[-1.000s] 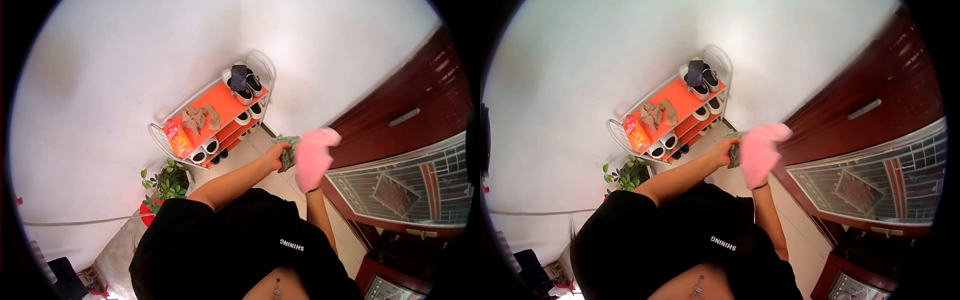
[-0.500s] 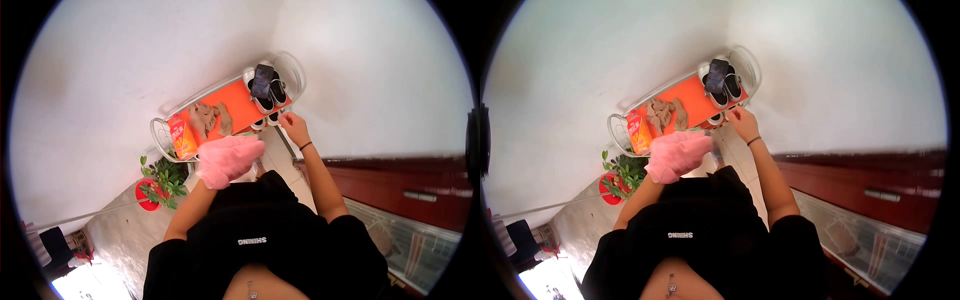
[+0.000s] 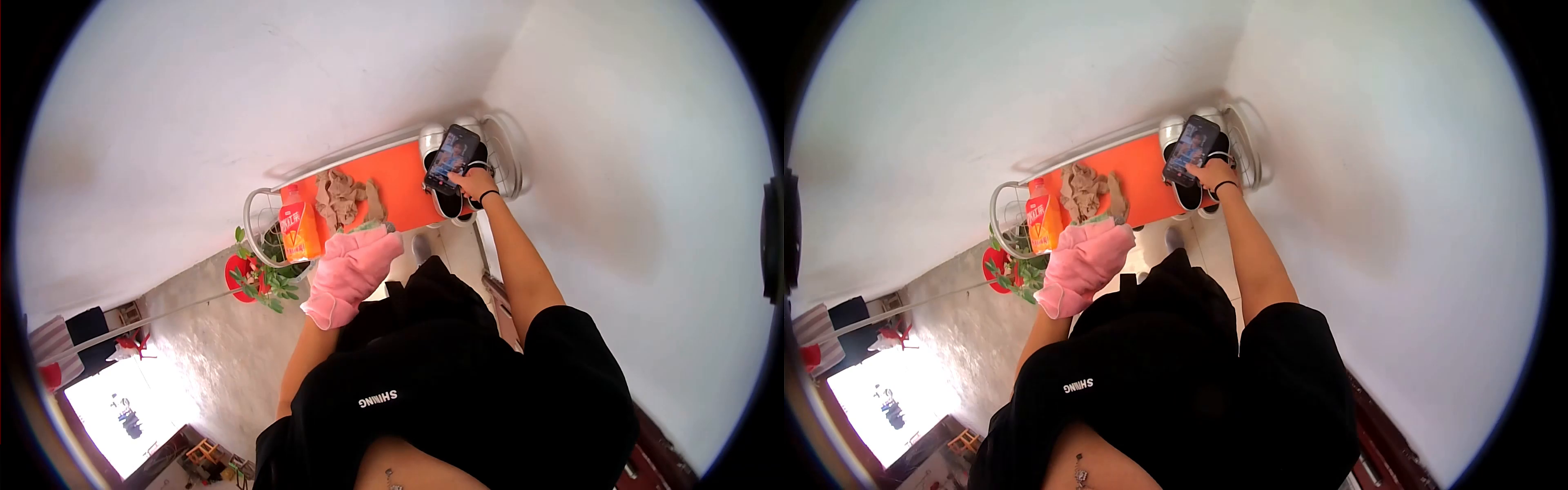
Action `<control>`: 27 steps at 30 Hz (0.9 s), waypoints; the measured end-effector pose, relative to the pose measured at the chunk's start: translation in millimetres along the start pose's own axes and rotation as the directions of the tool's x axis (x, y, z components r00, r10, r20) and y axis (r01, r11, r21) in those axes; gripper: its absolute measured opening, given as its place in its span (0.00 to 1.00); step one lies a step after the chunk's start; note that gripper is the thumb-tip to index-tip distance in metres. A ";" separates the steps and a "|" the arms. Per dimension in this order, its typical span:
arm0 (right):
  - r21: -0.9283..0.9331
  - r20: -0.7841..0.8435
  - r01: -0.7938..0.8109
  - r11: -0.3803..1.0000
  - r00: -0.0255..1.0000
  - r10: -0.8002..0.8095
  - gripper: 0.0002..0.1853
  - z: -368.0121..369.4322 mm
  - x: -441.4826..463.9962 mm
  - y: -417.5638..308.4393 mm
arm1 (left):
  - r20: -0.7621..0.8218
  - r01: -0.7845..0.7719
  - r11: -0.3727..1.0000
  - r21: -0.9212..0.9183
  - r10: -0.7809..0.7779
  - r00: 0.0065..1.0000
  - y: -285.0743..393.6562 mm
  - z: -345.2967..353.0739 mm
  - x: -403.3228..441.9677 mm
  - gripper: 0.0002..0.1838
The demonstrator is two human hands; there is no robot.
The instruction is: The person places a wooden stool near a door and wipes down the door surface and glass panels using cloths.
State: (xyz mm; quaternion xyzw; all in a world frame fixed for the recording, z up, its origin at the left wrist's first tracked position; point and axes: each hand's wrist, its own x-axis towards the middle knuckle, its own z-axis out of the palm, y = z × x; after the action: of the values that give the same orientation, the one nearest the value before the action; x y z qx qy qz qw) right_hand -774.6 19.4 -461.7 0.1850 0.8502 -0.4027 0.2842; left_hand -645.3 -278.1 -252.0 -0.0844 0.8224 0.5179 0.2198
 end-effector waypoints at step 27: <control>0.073 0.140 -0.049 0.996 0.989 0.039 0.29 -5.8 -0.9 -10.5 | 0.067 -0.333 0.808 0.486 0.345 0.936 46.1 4.8 13.7 0.12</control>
State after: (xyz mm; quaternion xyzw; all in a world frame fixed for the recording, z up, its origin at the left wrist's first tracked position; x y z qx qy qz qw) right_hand -781.6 17.6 -452.1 0.1861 0.8081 -0.4404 0.3441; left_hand -673.0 -251.9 -222.3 0.1158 0.9308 0.3222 0.1281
